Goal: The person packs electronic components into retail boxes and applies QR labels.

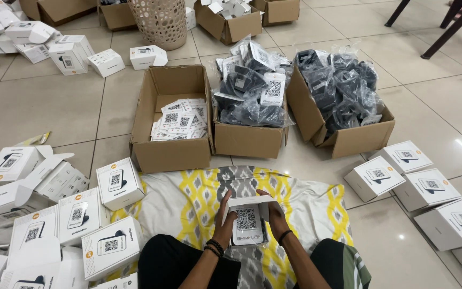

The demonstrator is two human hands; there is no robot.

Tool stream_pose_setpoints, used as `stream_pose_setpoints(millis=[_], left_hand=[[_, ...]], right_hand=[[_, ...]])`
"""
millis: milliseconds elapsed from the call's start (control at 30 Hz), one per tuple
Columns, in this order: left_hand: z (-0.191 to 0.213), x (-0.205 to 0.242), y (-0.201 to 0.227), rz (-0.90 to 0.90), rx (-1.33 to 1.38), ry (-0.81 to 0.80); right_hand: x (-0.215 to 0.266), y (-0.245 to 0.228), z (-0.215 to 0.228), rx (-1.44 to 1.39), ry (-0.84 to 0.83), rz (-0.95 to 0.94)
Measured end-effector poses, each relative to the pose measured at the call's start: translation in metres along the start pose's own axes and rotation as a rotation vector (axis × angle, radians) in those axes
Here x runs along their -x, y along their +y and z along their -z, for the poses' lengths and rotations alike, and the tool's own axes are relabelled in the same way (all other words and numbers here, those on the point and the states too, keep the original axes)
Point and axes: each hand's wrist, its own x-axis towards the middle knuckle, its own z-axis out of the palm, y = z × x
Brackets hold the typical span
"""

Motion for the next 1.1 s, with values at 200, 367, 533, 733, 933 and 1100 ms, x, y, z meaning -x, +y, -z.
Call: stream_pose_setpoints(millis=[200,367,533,733,933,1100], left_hand=[[0.014,0.011,-0.032,-0.265,-0.344,-0.051],[0.03,0.03,-0.021,-0.197,-0.577,-0.169],[0.061,0.035,0.003,0.11,-0.327,-0.259],[0.045,0.034,0.039,0.087,0.045,-0.261],[0.039,0.043,0.022,0.123,0.232,-0.098],[0.061,0.049,0.003,0.278,0.277,-0.182]], right_hand=[[0.004,-0.005,-0.001,0.087,-0.017,0.019],[0.016,0.009,0.009,0.081,0.106,-0.046],[0.027,0.008,0.052,0.02,0.333,-0.051],[0.051,-0.067,0.011,0.231,0.198,0.048],[0.073,-0.063,0.001,0.486,-0.035,0.076],[0.099,-0.066,-0.007,0.623,-0.015,0.026]])
